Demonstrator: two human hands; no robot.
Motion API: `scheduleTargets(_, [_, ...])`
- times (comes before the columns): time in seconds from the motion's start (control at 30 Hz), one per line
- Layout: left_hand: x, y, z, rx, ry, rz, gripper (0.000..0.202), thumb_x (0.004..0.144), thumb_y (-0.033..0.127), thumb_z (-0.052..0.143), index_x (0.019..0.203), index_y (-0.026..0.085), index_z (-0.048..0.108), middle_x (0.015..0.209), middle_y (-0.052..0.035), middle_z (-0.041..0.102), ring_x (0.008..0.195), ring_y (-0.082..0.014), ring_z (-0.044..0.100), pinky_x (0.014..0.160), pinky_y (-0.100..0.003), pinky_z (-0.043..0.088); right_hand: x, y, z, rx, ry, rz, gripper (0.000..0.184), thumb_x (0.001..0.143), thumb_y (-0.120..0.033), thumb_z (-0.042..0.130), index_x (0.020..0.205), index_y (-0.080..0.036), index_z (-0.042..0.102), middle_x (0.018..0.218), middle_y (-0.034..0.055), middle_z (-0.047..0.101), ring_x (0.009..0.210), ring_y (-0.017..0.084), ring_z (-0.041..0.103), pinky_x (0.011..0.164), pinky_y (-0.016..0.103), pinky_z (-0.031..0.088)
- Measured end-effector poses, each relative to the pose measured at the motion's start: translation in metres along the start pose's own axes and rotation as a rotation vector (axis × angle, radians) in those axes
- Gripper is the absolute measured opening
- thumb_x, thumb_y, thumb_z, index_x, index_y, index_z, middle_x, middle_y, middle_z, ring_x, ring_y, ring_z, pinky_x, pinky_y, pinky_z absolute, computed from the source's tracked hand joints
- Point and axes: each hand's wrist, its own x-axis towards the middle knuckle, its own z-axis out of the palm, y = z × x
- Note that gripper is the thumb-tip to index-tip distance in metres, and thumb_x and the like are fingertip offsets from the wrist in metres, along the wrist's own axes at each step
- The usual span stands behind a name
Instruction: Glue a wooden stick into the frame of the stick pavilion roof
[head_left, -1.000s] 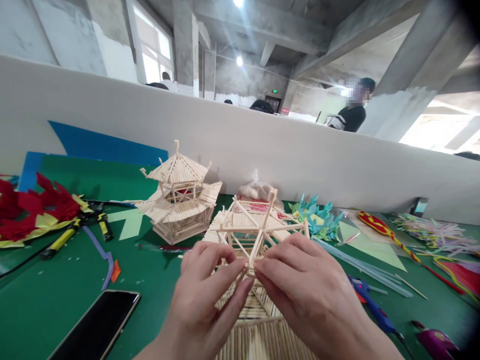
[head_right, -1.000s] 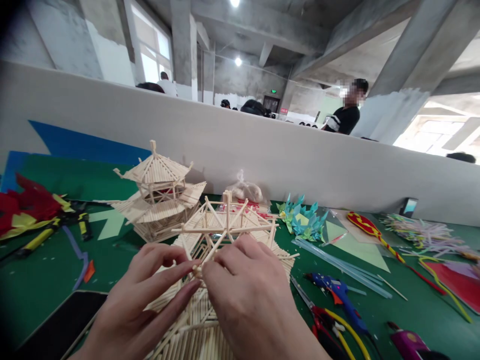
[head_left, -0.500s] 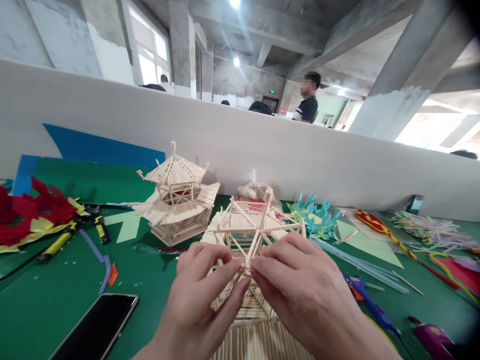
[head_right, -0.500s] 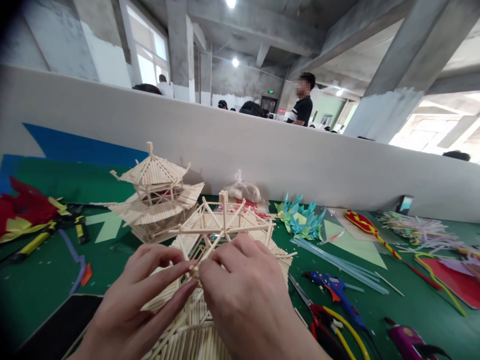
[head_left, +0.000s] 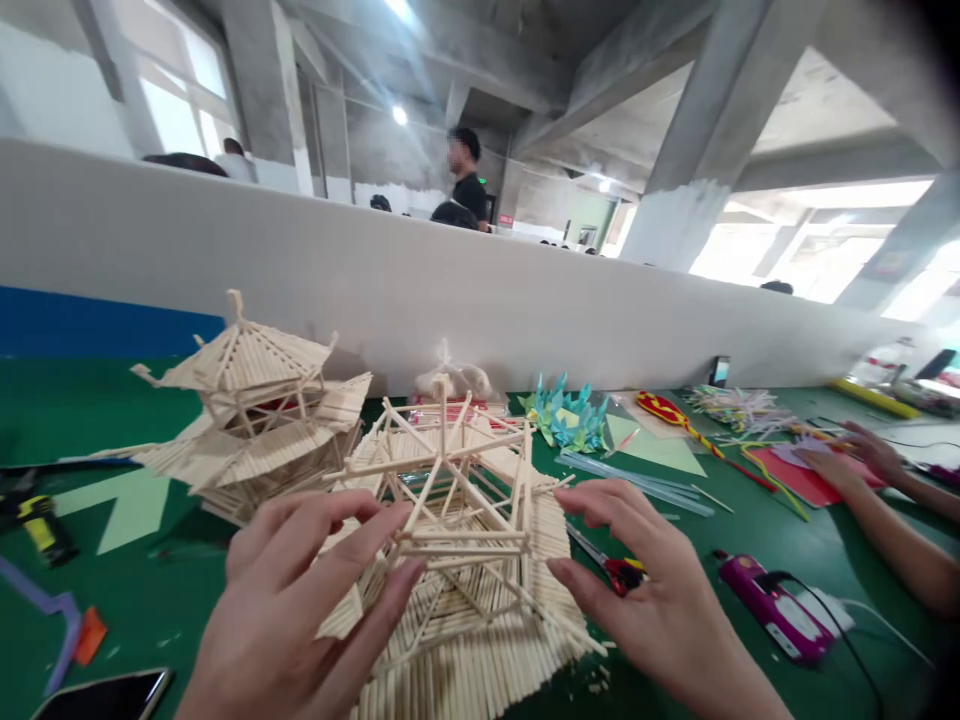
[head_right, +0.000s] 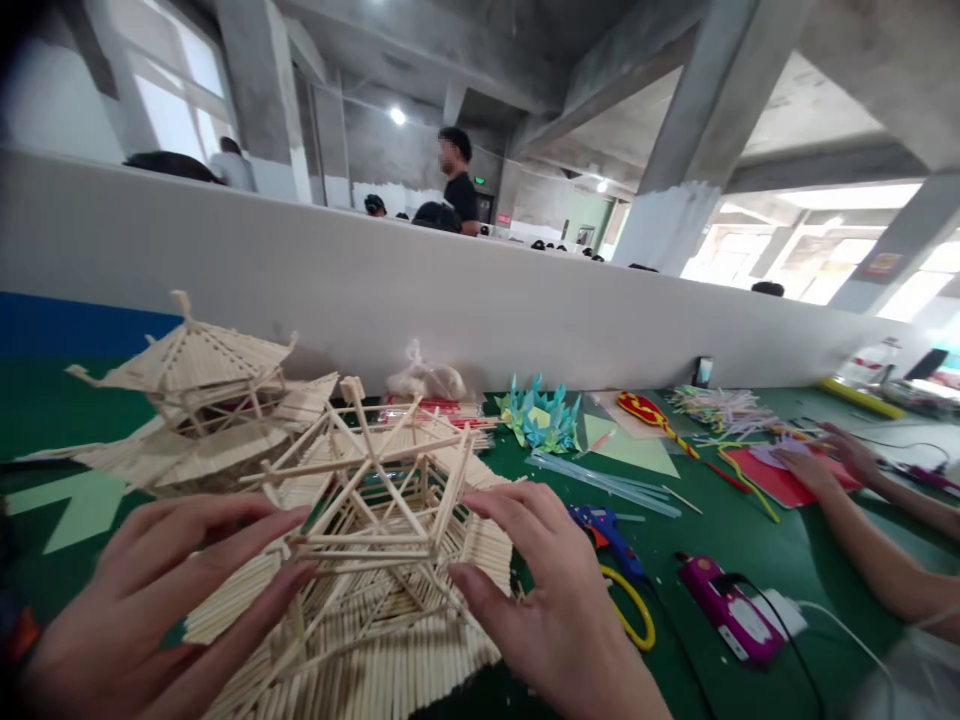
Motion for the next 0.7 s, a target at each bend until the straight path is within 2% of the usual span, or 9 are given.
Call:
scheduleTargets(0.13, [0.004,0.004,0.001,-0.004,0.008,-0.008,0.026,0.081,0.018,0.058,0.106,0.026,0.056,0.102,-0.0023,0.054,0.094,-0.0251,0.048,0.082,-0.044,0.035,-0.004,-0.001,0.006,0.055,0.030,0.033,0.025,0.077,-0.019,0.064,0.102,-0.023,0.060,0.095,0.0043,0.064,0.087,0.017,0.061,0.073,0.032,0.055])
scheduleTargets(0.3, [0.002,0.002,0.002,0.060,0.024,0.054,0.026,0.082,0.021,0.058,0.108,0.022,0.056,0.098,-0.0057,0.055,0.089,-0.0246,0.050,0.077,-0.041,0.037,0.004,-0.009,0.013,0.125,0.092,-0.012,0.023,0.075,-0.016,0.065,0.097,-0.021,0.063,0.088,0.0028,0.066,0.081,0.015,0.061,0.068,0.030,0.055])
scheduleTargets(0.57, [-0.005,-0.001,-0.001,0.045,0.004,0.054,0.027,0.082,0.020,0.059,0.109,0.020,0.058,0.099,-0.0073,0.056,0.089,-0.0254,0.051,0.078,-0.042,0.035,0.011,-0.015,0.023,0.095,0.145,-0.058,0.015,0.077,-0.013,0.062,0.091,-0.017,0.066,0.081,0.0042,0.066,0.074,0.015,0.061,0.064,0.031,0.054])
scheduleTargets(0.7, [-0.006,-0.004,-0.001,0.115,-0.027,0.111,0.030,0.079,0.018,0.062,0.109,0.017,0.058,0.100,-0.0079,0.057,0.092,-0.0247,0.051,0.077,-0.039,0.037,0.012,-0.015,0.027,0.078,0.160,-0.053,0.016,0.076,-0.013,0.062,0.091,-0.018,0.065,0.082,0.0036,0.067,0.073,0.015,0.061,0.062,0.030,0.053])
